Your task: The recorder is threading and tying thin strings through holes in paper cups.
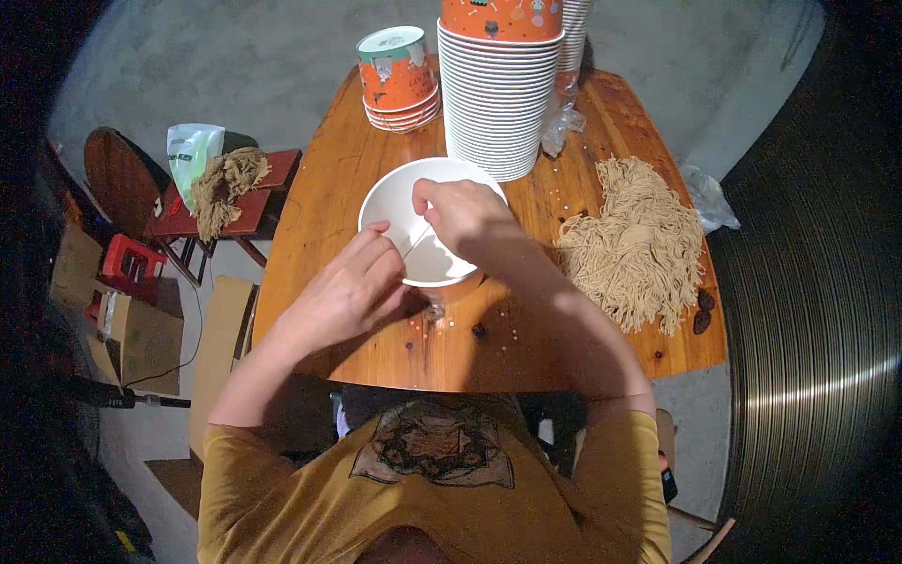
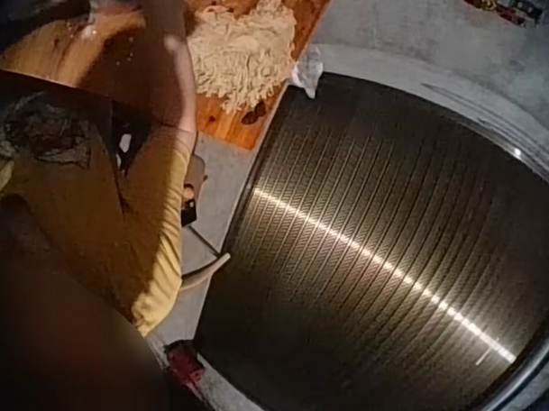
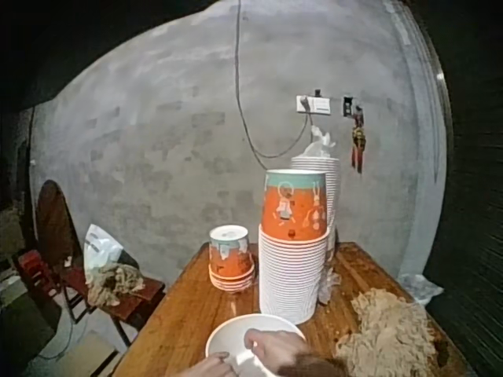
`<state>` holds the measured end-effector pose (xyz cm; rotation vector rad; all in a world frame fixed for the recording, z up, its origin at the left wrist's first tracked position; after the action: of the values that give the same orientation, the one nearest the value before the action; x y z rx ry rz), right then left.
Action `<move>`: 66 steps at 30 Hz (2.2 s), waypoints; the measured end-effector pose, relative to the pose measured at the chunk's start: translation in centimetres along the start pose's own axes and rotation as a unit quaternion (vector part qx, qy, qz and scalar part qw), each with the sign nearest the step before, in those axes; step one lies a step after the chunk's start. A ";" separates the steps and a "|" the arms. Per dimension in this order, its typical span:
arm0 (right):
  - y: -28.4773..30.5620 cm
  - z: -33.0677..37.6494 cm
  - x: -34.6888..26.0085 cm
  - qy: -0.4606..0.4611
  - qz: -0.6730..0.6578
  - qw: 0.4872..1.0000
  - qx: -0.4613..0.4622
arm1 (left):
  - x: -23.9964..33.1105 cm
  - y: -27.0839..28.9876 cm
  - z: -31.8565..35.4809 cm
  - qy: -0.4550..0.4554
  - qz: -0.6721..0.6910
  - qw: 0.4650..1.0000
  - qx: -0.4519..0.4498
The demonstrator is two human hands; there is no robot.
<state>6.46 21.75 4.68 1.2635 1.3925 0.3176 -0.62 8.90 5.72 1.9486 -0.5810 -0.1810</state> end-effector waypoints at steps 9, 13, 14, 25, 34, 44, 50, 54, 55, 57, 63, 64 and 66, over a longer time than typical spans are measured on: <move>3.3 0.7 2.5 -0.145 -0.469 0.867 -0.081 | -4.7 2.2 1.2 -0.021 -0.193 0.978 -0.075; 5.1 3.6 5.6 -0.120 -0.644 0.755 0.012 | -8.7 1.9 0.7 -0.014 -0.240 0.970 -0.029; 5.3 4.3 6.2 -0.096 -0.685 0.721 0.041 | -9.4 1.8 0.5 -0.010 -0.245 0.969 -0.027; 6.3 10.4 6.2 -0.207 -0.494 0.819 0.207 | -8.2 3.0 0.2 0.140 0.033 0.985 0.094; 6.8 7.7 1.0 0.051 -0.595 0.722 0.348 | -2.7 -1.4 -2.3 0.169 0.082 0.982 -0.025; 4.4 5.2 -1.1 0.010 -0.437 0.873 0.219 | -7.2 0.6 -0.8 0.290 0.411 0.864 -0.025; 0.1 3.6 -1.4 -0.050 -0.284 0.942 0.169 | -8.6 0.3 0.0 0.345 0.467 0.814 -0.002; -0.4 3.2 -2.5 -0.021 -0.178 0.967 0.182 | -8.7 0.3 -0.1 0.349 0.489 0.799 -0.009; -0.7 3.1 -2.5 -0.005 -0.174 0.968 0.183 | -8.7 0.3 -0.2 0.352 0.493 0.796 -0.011; -1.0 3.0 -2.6 0.012 -0.168 0.968 0.185 | -8.8 0.4 -0.2 0.352 0.491 0.797 -0.010; -1.4 2.6 -2.4 -0.029 -0.157 0.970 0.184 | -9.1 0.4 -0.2 0.363 0.495 0.789 -0.020; -1.2 2.7 -2.7 -0.007 -0.146 0.966 0.213 | -9.1 0.5 -0.1 0.363 0.493 0.791 -0.026; -1.3 2.6 -2.7 0.014 -0.134 0.961 0.242 | -8.9 0.4 -0.4 0.361 0.489 0.794 -0.033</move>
<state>7.28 17.88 4.36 1.4368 1.7068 -0.2080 -8.39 13.30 5.11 1.2621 -0.9385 1.1305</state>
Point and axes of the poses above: each hand's wrist, its own z-axis away from the middle knuckle, its own y-axis out of the back of the hand, x = y × z, the point moved 6 cm from there along -z, towards the middle knuckle, and after that the axes turned 3 degrees about -z, right-handed, at the moved point
